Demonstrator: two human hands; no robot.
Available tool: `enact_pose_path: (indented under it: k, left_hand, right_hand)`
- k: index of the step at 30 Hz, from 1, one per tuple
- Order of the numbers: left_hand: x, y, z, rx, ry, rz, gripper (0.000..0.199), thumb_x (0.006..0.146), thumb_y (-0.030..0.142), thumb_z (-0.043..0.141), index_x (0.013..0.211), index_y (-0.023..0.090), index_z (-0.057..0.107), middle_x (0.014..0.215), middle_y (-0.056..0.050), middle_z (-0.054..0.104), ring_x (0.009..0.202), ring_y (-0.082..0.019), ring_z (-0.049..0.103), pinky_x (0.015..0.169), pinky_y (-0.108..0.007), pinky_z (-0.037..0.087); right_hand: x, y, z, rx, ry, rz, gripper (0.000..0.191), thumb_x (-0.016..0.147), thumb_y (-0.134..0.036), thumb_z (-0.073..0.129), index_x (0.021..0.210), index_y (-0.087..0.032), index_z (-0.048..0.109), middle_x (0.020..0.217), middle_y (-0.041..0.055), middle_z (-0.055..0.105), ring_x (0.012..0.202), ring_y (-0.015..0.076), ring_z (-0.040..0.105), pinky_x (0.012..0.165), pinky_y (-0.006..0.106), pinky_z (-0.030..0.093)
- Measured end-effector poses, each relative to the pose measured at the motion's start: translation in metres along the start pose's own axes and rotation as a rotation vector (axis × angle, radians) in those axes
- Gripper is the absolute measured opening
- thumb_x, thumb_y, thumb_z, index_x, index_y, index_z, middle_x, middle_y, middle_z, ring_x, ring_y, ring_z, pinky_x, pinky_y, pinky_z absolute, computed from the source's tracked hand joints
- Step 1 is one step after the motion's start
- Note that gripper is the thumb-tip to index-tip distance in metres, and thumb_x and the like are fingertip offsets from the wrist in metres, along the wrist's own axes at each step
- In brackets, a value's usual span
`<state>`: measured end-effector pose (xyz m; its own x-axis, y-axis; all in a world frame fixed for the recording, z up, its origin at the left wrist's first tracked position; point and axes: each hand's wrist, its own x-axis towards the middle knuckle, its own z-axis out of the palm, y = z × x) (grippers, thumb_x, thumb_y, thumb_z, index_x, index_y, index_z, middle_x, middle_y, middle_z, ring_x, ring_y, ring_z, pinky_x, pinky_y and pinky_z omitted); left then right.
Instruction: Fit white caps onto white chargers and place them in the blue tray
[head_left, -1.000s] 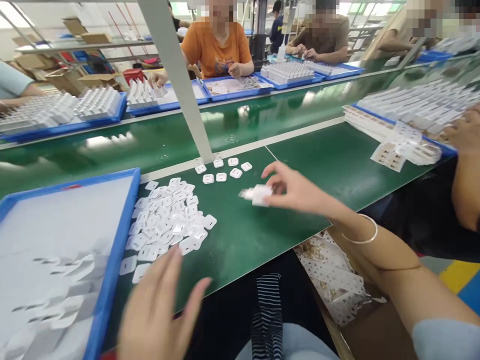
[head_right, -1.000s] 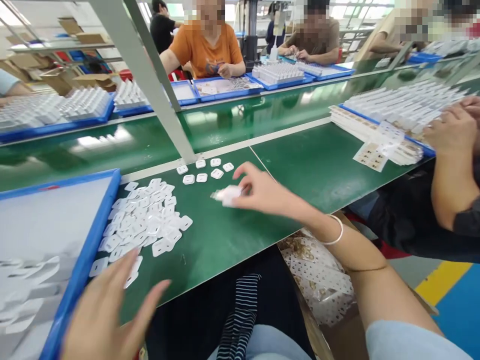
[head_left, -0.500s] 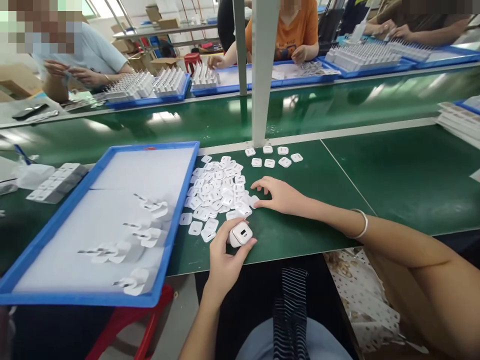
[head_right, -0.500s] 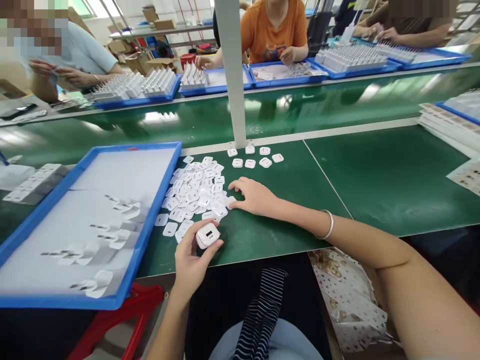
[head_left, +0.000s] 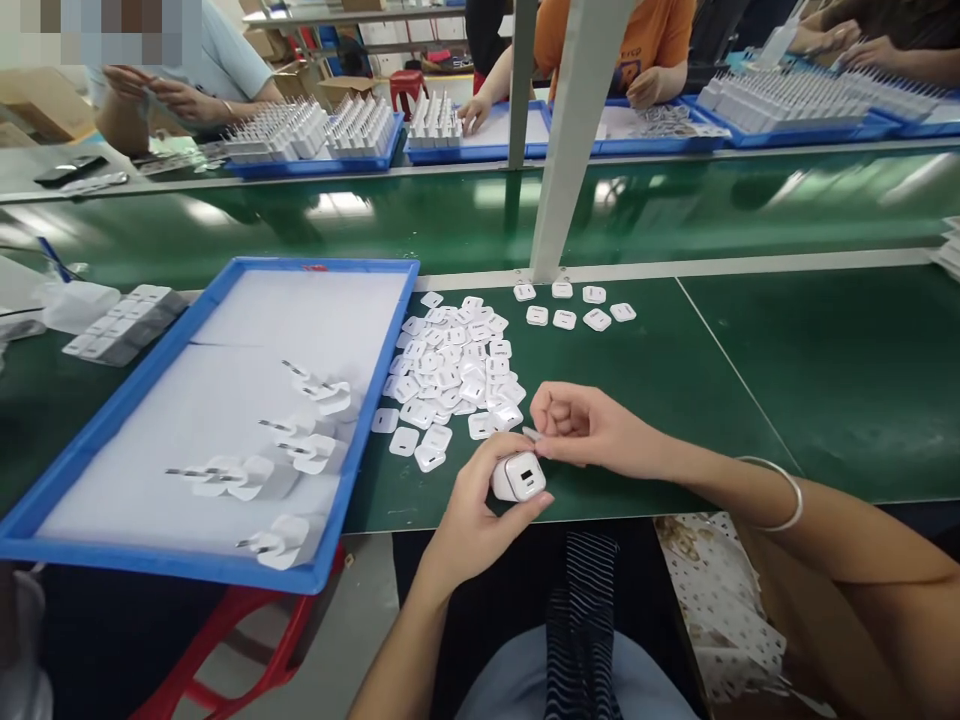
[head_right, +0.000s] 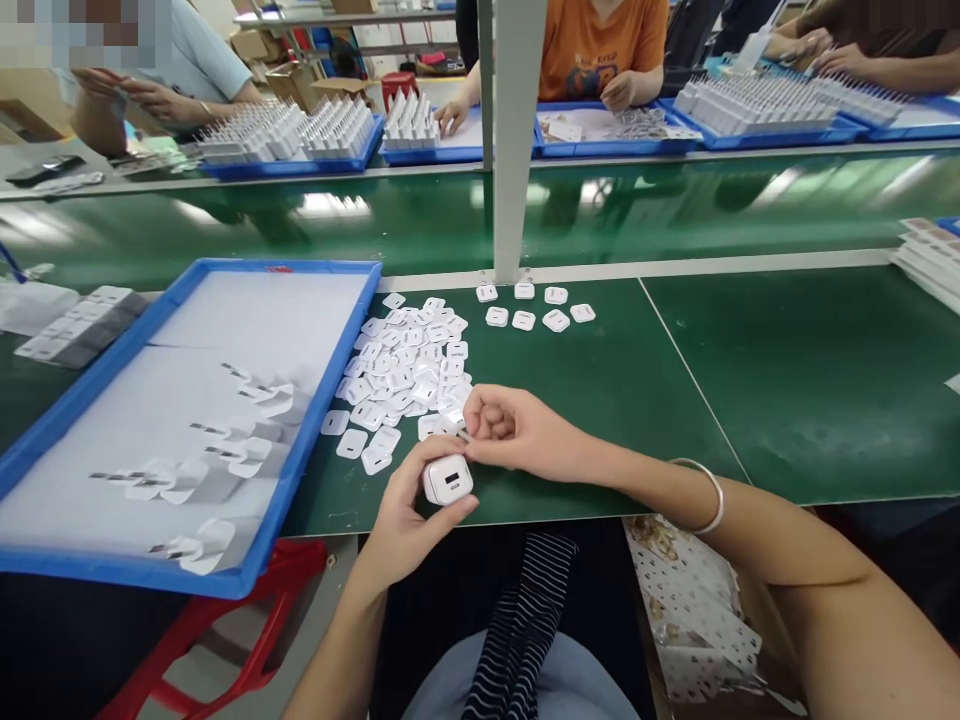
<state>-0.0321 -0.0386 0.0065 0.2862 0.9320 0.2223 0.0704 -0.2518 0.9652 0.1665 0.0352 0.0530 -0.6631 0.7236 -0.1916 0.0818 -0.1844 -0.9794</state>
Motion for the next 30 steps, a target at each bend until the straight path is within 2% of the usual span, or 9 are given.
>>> enact_pose_path:
  k: [3,5,7,10,14,16,19,24,30]
  left_hand:
    - [-0.002,-0.001,-0.003,-0.098,-0.070,-0.016,0.035,0.083,0.024,0.073,0.114,0.025,0.056,0.100,-0.003,0.058,0.089,-0.016,0.056,0.078,-0.027,0.047]
    - [-0.005,-0.004,-0.005,-0.196,-0.119,-0.039,0.037,0.082,0.026,0.074,0.114,0.023,0.055,0.096,-0.002,0.056,0.082,-0.014,0.054,0.072,-0.026,0.045]
    - [-0.007,-0.007,-0.008,-0.270,-0.147,-0.054,0.038,0.081,0.028,0.075,0.113,0.022,0.055,0.098,-0.003,0.056,0.082,-0.014,0.054,0.071,-0.026,0.045]
    - [-0.009,-0.009,-0.009,-0.321,-0.153,-0.063,0.039,0.081,0.030,0.076,0.114,0.023,0.055,0.103,-0.004,0.056,0.082,-0.014,0.054,0.070,-0.026,0.044]
    - [-0.007,-0.008,-0.007,-0.299,-0.078,-0.101,0.037,0.083,0.027,0.074,0.115,0.025,0.056,0.106,-0.004,0.056,0.084,-0.014,0.054,0.072,-0.026,0.044]
    - [-0.007,-0.008,-0.004,-0.272,0.007,-0.108,0.039,0.085,0.026,0.073,0.119,0.027,0.054,0.108,-0.003,0.055,0.087,-0.014,0.054,0.075,-0.026,0.044]
    - [-0.007,-0.009,-0.001,-0.237,0.084,-0.071,0.050,0.084,0.026,0.073,0.126,0.029,0.047,0.114,-0.004,0.053,0.098,-0.016,0.054,0.084,-0.028,0.044]
    - [-0.009,-0.012,0.001,-0.223,0.045,-0.002,0.045,0.089,0.030,0.068,0.126,0.027,0.042,0.120,-0.006,0.051,0.111,-0.020,0.052,0.094,-0.032,0.043]
    - [-0.011,-0.016,0.003,-0.155,0.015,0.020,0.046,0.089,0.021,0.068,0.125,0.029,0.040,0.126,-0.006,0.050,0.115,-0.019,0.051,0.095,-0.032,0.042]
  right_hand:
    - [-0.002,0.006,0.005,0.224,-0.234,0.066,0.027,0.085,-0.030,0.074,0.097,-0.019,0.053,0.069,-0.0062,0.057,0.050,0.0060,0.046,0.049,0.020,0.037]
    - [-0.002,0.010,0.005,0.320,-0.274,0.096,0.031,0.087,-0.028,0.072,0.107,-0.020,0.051,0.068,-0.0065,0.059,0.049,0.0060,0.047,0.048,0.020,0.036]
    - [-0.002,0.012,0.005,0.306,-0.229,0.136,0.034,0.085,-0.027,0.074,0.109,-0.021,0.051,0.063,-0.0082,0.058,0.045,0.0051,0.043,0.045,0.018,0.032]
    - [-0.003,0.011,0.005,0.122,-0.113,0.169,0.025,0.080,-0.029,0.079,0.088,-0.017,0.058,0.051,-0.0103,0.049,0.041,0.0031,0.036,0.041,0.016,0.025]
    - [-0.005,0.004,0.003,-0.010,-0.016,0.106,0.026,0.081,-0.035,0.078,0.075,-0.014,0.064,0.056,-0.0042,0.058,0.046,0.0052,0.049,0.045,0.018,0.036]
    - [-0.007,0.000,0.000,0.000,-0.007,0.090,0.025,0.084,-0.037,0.075,0.077,-0.015,0.065,0.064,-0.0002,0.066,0.054,0.0084,0.059,0.051,0.020,0.044]
    - [-0.008,-0.004,-0.002,0.075,-0.014,0.089,0.025,0.085,-0.036,0.074,0.077,-0.015,0.064,0.066,0.0013,0.069,0.055,0.0102,0.063,0.054,0.021,0.048]
    - [-0.011,-0.005,-0.001,0.187,-0.016,0.070,0.027,0.085,-0.034,0.075,0.073,-0.015,0.062,0.056,-0.0020,0.063,0.047,0.0074,0.056,0.047,0.019,0.042]
    - [-0.014,-0.006,0.008,0.203,0.016,0.057,0.026,0.084,-0.032,0.076,0.072,-0.015,0.062,0.054,-0.0040,0.058,0.047,0.0059,0.050,0.047,0.019,0.038]
